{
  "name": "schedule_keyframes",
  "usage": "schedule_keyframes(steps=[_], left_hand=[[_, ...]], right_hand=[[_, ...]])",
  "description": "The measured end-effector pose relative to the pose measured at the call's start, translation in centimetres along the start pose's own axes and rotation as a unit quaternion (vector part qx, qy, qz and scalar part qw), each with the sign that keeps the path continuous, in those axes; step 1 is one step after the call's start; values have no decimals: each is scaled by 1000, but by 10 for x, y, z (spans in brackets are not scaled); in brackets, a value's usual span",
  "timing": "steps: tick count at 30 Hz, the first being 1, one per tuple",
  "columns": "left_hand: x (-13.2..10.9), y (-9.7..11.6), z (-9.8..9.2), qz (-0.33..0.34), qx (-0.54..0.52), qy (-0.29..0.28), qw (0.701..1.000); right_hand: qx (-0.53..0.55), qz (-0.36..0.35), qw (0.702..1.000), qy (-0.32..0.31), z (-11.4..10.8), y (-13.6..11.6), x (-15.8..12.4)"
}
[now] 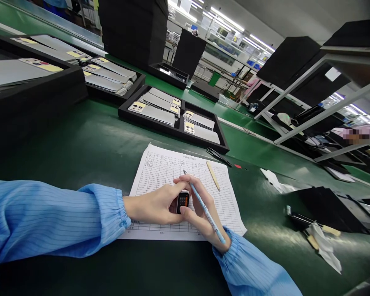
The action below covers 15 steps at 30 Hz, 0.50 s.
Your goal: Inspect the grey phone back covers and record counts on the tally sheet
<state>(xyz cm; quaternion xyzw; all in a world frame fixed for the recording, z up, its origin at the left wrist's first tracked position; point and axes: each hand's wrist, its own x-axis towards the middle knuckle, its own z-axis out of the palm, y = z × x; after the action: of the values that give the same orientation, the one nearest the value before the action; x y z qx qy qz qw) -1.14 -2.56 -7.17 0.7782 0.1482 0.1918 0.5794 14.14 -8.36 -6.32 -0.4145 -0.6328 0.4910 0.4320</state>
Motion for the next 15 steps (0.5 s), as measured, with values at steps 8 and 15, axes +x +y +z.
schedule_keyframes(steps=[8, 15], left_hand=[[0, -3, 1, 4, 8, 1, 1000], [0, 1, 0, -5, 11, -1, 1000]], right_hand=[[-9, 0, 1000, 3, 0, 2, 1], [11, -7, 1000, -14, -2, 1, 3]])
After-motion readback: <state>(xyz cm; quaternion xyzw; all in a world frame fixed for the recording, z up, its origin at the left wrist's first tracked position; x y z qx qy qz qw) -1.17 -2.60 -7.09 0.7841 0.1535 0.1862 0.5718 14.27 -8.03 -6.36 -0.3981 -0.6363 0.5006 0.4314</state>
